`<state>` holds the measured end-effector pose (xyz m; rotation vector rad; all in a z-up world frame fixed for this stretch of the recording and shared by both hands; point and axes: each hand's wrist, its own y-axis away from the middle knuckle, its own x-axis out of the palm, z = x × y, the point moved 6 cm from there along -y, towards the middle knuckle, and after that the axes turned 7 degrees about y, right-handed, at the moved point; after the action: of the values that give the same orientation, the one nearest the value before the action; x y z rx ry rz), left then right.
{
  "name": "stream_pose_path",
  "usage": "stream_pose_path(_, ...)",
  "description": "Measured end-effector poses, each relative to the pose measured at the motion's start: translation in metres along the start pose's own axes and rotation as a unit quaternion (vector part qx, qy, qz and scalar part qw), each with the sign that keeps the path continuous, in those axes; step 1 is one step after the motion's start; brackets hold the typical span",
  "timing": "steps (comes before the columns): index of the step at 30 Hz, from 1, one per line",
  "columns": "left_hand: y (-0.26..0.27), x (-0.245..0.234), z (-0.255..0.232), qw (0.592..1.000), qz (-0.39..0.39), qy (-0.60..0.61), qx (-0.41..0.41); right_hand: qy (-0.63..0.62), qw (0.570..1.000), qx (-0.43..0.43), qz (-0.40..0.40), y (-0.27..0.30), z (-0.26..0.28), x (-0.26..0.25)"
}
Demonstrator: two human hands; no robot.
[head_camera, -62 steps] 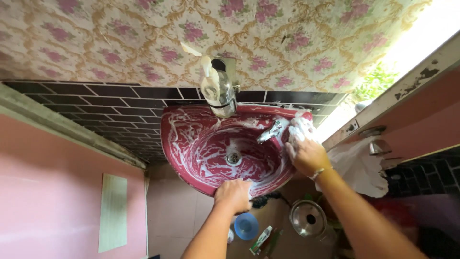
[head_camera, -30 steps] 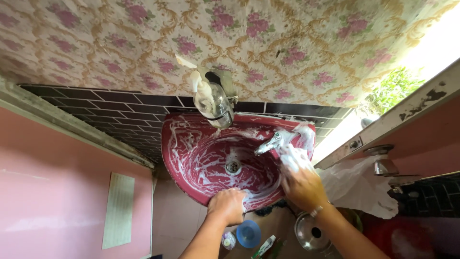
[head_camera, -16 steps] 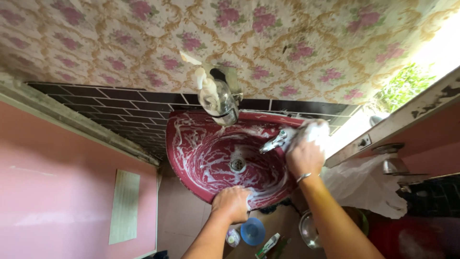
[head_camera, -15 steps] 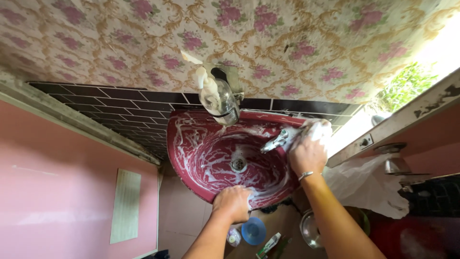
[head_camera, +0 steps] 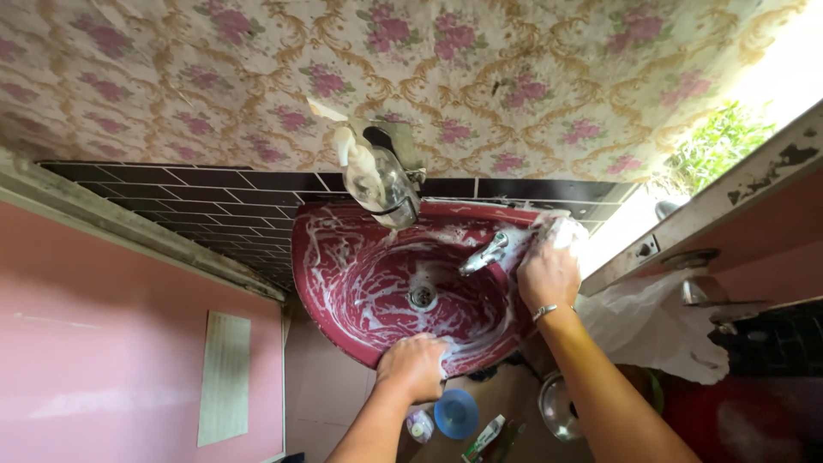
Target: Scrubbing a bathroom sink with a sponge and soapy water.
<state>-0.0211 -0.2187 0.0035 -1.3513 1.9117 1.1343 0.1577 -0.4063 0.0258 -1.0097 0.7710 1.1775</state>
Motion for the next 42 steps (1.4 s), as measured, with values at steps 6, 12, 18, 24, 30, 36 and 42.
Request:
stream_pose_path(6, 0.001, 0.006, 0.005, 1.0, 0.005, -0.016, -0.005, 0.0, 0.965, -0.175, -0.195, 0.038, 0.017, -0.029)
stream_pose_path(12, 0.001, -0.005, -0.001, 0.999, 0.01, -0.028, -0.011, -0.207, 0.97, -0.007, -0.13, -0.004, 0.012, -0.029)
stream_pose_path(18, -0.002, 0.0, 0.002, 0.999, 0.024, -0.029, 0.008, -0.258, 0.962, -0.092, -0.02, -0.02, 0.05, -0.02)
stream_pose_path(24, -0.008, 0.021, 0.015, 0.999, -0.011, -0.026, 0.032, -0.08, 0.977, -0.151, -0.129, -0.007, 0.015, -0.046)
stream_pose_path(30, 0.0, -0.006, -0.003, 1.0, 0.013, -0.022, 0.012, -0.046, 0.982, -0.152, -0.106, -0.011, 0.014, -0.036)
stream_pose_path(36, 0.002, -0.001, -0.001, 1.0, 0.006, -0.011, 0.009, -0.036, 0.979, -0.202, -0.013, 0.001, -0.034, 0.0)
stream_pose_path(42, 0.002, -0.005, -0.002, 1.0, 0.001, -0.02, -0.002, -0.181, 0.946, -0.254, -0.089, 0.088, 0.024, -0.075)
